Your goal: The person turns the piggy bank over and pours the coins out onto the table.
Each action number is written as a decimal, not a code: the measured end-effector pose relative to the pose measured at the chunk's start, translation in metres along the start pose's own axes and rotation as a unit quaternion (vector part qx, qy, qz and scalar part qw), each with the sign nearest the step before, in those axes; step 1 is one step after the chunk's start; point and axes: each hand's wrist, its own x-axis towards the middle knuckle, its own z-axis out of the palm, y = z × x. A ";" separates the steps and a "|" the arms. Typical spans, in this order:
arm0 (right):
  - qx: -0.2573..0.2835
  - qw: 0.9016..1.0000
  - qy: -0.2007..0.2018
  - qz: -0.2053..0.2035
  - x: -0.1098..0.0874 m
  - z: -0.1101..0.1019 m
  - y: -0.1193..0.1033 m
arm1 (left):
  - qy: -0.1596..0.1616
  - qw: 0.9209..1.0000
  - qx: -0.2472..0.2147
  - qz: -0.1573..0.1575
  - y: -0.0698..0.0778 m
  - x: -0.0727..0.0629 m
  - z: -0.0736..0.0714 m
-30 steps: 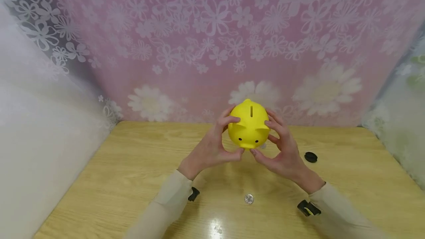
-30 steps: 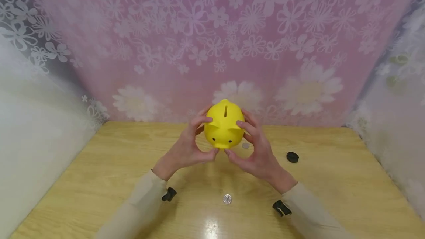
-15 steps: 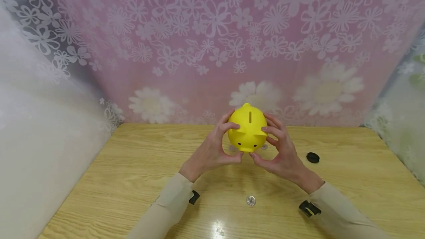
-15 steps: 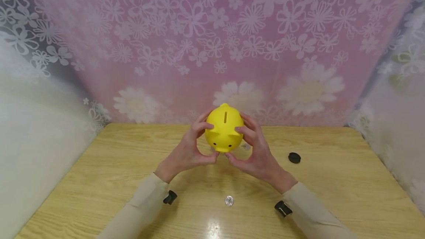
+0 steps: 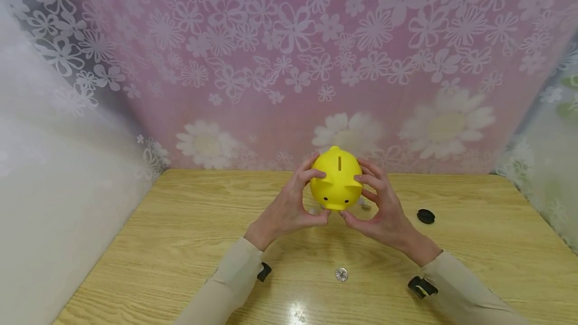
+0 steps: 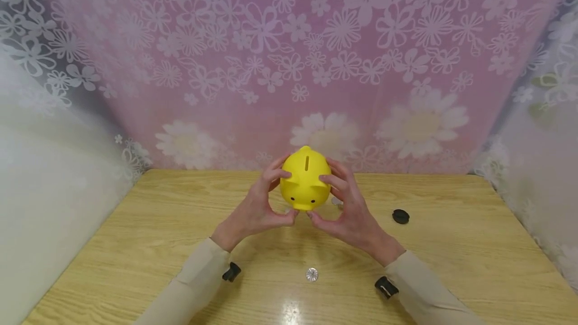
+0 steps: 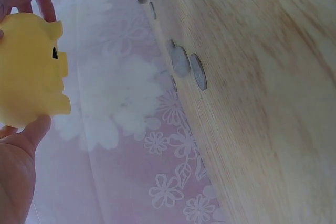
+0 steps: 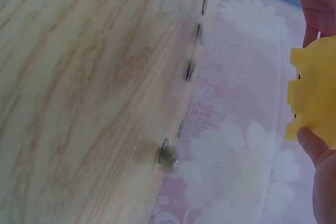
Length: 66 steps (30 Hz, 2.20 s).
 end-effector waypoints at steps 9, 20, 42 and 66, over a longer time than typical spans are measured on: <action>0.000 1.000 -0.011 0.021 -0.001 -0.001 -0.002 | -0.007 1.000 -0.012 -0.017 0.001 -0.002 0.001; -0.029 0.998 -0.032 0.049 -0.004 -0.004 -0.002 | -0.021 0.998 -0.018 -0.055 0.002 -0.005 -0.001; -0.082 0.983 -0.143 0.085 -0.008 -0.013 -0.005 | -0.050 0.993 -0.061 -0.089 0.007 -0.020 0.007; 0.021 0.930 -0.112 0.348 -0.003 -0.010 -0.021 | -0.058 0.949 -0.131 -0.281 0.014 -0.008 0.009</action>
